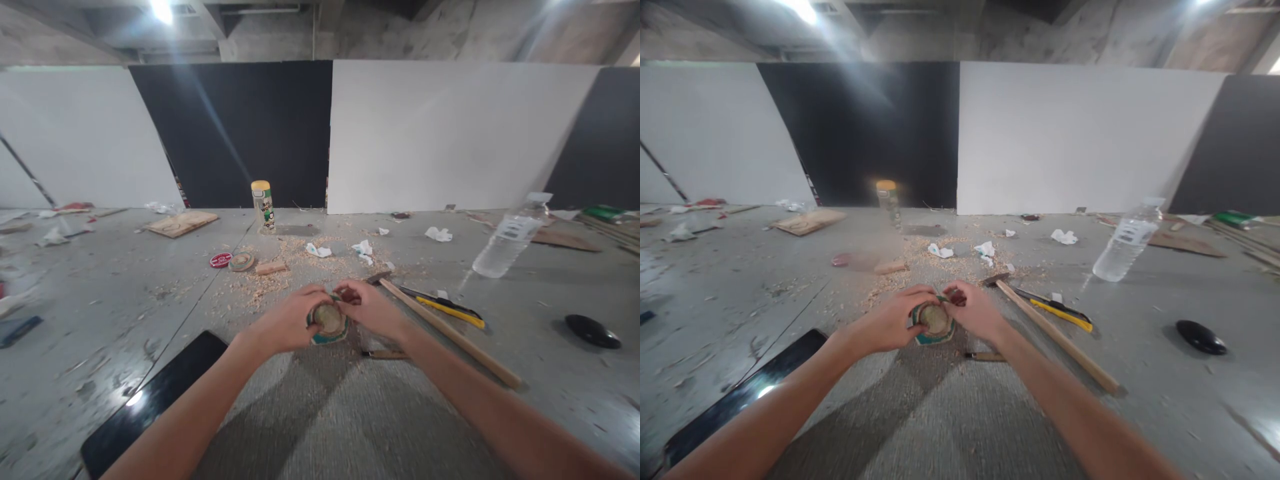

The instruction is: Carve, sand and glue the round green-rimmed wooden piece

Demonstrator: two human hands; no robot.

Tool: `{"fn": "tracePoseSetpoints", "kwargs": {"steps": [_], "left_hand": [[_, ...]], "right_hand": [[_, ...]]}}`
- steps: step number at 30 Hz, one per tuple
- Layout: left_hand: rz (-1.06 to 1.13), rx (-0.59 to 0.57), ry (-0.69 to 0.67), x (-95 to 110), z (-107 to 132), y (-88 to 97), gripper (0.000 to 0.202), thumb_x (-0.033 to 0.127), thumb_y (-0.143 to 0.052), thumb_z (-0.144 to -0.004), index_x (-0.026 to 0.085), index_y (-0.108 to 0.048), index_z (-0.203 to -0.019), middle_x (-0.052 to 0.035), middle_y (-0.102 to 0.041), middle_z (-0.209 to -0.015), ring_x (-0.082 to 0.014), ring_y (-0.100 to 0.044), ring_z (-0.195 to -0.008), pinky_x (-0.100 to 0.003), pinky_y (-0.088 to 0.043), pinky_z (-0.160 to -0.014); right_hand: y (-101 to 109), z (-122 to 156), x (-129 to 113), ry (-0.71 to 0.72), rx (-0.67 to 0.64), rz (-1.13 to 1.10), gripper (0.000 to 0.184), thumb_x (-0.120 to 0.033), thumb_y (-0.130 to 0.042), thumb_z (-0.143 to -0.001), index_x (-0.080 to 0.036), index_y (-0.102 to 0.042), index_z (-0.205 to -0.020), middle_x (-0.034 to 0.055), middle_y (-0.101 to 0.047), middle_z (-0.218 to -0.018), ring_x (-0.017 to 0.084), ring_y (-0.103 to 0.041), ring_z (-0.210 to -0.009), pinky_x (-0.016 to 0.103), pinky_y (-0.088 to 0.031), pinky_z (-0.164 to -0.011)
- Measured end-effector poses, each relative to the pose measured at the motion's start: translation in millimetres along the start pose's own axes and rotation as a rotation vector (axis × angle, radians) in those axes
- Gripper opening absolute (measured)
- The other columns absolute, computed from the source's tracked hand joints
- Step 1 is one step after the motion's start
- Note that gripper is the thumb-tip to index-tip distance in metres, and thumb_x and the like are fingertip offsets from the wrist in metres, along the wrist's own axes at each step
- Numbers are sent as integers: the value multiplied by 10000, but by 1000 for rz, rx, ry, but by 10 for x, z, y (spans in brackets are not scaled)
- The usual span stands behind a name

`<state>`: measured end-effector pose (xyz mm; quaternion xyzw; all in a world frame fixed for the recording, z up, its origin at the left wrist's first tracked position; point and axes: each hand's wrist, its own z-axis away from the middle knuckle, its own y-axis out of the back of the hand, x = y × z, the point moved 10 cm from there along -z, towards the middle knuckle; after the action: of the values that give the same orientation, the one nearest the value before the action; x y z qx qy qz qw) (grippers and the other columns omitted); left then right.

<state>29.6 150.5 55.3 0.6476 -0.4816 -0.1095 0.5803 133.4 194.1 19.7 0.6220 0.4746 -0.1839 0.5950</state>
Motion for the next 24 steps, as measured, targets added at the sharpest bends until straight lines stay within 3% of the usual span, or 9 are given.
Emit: {"fn": "tracePoseSetpoints", "kwargs": {"steps": [4,9,13,16,19,24], "left_hand": [[11,2,5,-4,-13,0,436,15,-565,-702,224,-612,-1082,-52,-600,-1190,-237,-537,-1161,-380,-447,-992],[22,-7,22,12,-20,1,423,1,-530,-696,221,-644,-1038,-50,-594,-1158,-225,-576,-1095,-350,-474,-945],[32,-20,39,3,-17,-17,371,18,-529,-703,205,-656,-999,-64,-590,-1154,-222,-588,-1071,-337,-481,-934],[34,-26,51,-29,-9,-33,427,25,-538,-698,204,-641,-1071,-74,-567,-1208,-229,-583,-1083,-353,-469,-962],[32,-31,60,-55,0,-48,462,30,-546,-690,206,-629,-1109,-77,-554,-1221,-240,-582,-1086,-371,-467,-970],[35,-36,65,-39,10,-50,455,36,-546,-703,219,-622,-1113,-70,-535,-1227,-233,-593,-1071,-362,-485,-944]], "right_hand": [[77,-23,-63,38,26,34,181,-178,-636,-803,-204,-686,-976,57,-722,-930,185,-655,-821,321,-513,-753],[210,-11,-232,80,34,111,137,-175,-613,-814,-213,-736,-860,54,-738,-923,195,-658,-823,310,-504,-718],[217,19,-394,114,-33,172,190,-157,-598,-828,-235,-750,-909,27,-755,-917,176,-664,-786,285,-489,-702],[222,19,-428,126,-54,215,177,-183,-594,-850,-237,-757,-895,28,-759,-904,186,-660,-810,297,-471,-732],[239,11,-411,127,-58,252,120,-237,-637,-839,-228,-752,-808,32,-741,-808,195,-635,-755,307,-442,-690],[186,19,-389,106,-120,221,187,-198,-586,-852,-216,-700,-705,-5,-673,-624,144,-580,-566,267,-406,-544]]}}
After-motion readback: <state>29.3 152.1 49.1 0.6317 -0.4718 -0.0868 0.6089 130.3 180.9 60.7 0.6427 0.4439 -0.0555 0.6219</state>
